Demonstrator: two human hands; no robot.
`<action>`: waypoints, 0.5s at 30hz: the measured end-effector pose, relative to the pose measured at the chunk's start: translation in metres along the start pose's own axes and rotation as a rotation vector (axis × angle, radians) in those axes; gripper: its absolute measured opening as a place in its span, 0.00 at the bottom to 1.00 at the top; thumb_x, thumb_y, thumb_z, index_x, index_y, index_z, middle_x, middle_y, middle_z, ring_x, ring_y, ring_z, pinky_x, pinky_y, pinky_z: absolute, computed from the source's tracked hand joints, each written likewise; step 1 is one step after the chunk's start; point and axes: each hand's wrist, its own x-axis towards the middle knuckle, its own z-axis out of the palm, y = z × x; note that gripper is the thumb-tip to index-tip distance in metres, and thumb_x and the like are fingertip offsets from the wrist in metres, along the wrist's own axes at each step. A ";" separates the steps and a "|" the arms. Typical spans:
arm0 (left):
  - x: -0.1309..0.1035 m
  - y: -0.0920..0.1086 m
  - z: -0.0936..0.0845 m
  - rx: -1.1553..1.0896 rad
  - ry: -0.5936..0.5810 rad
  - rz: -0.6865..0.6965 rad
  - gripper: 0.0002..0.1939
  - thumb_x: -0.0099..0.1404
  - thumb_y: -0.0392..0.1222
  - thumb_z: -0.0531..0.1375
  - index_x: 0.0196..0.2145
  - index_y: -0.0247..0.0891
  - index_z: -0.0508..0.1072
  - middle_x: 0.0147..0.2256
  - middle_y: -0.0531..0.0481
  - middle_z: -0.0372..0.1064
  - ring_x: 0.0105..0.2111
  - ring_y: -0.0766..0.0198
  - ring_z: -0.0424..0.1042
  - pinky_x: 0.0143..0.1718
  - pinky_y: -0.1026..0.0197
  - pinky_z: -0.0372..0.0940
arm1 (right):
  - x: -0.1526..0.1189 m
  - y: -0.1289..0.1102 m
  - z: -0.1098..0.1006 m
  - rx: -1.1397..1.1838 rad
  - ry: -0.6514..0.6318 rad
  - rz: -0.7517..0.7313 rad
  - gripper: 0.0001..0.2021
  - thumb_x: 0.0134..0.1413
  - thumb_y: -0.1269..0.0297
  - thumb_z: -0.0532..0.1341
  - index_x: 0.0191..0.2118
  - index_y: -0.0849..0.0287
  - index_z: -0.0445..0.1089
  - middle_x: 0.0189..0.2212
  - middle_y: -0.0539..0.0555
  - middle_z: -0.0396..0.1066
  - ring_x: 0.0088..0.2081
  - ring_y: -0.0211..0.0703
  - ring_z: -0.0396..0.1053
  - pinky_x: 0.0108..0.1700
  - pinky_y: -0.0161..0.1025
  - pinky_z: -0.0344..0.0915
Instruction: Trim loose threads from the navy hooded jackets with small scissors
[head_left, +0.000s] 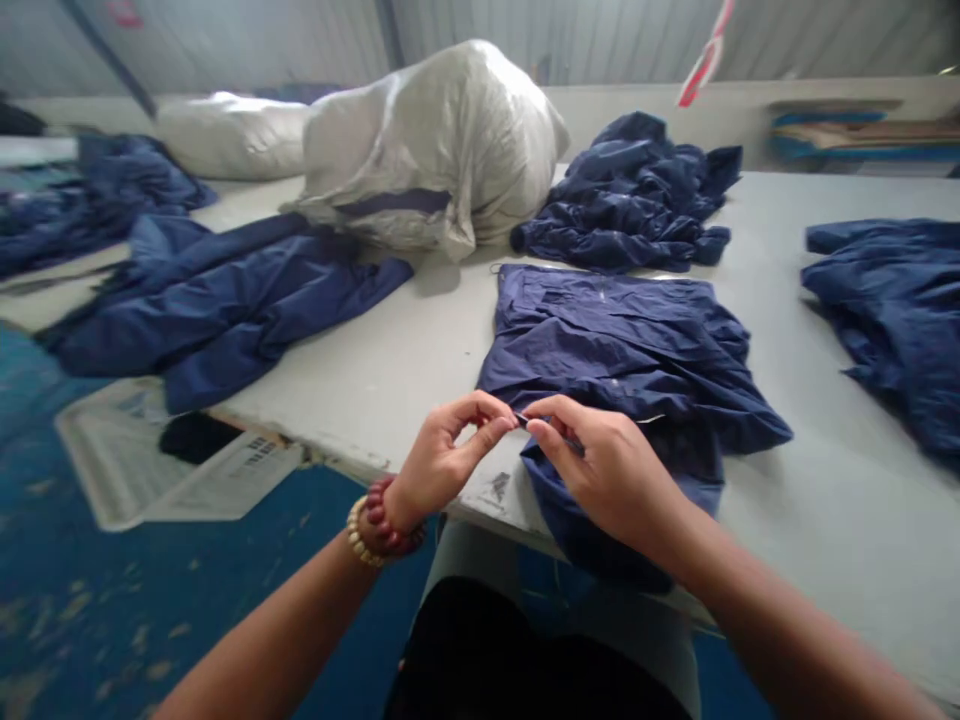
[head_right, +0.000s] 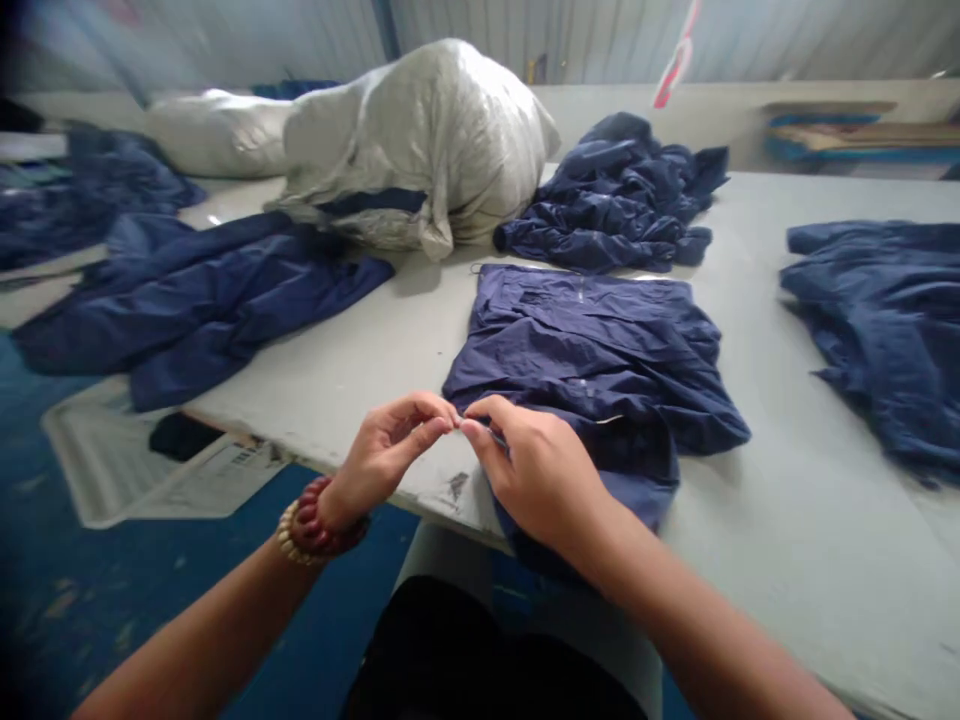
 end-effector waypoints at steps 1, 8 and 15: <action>-0.029 -0.001 -0.013 0.029 0.058 -0.049 0.11 0.76 0.48 0.62 0.41 0.39 0.79 0.41 0.46 0.78 0.43 0.59 0.75 0.49 0.57 0.68 | -0.001 -0.015 0.019 0.029 -0.059 -0.003 0.14 0.76 0.56 0.57 0.51 0.56 0.77 0.36 0.53 0.81 0.35 0.44 0.77 0.38 0.38 0.63; -0.217 -0.033 -0.084 0.324 0.452 -0.460 0.17 0.75 0.54 0.59 0.36 0.39 0.76 0.34 0.49 0.76 0.37 0.58 0.74 0.42 0.59 0.68 | -0.014 -0.079 0.185 0.204 -0.429 -0.084 0.15 0.77 0.54 0.54 0.51 0.53 0.76 0.41 0.54 0.83 0.41 0.47 0.80 0.40 0.38 0.64; -0.311 -0.067 -0.107 0.420 0.667 -0.697 0.19 0.67 0.58 0.66 0.44 0.40 0.74 0.44 0.47 0.76 0.40 0.55 0.77 0.39 0.58 0.72 | -0.038 -0.097 0.238 0.274 -0.617 -0.113 0.15 0.75 0.51 0.57 0.51 0.53 0.77 0.42 0.55 0.83 0.43 0.48 0.80 0.40 0.37 0.65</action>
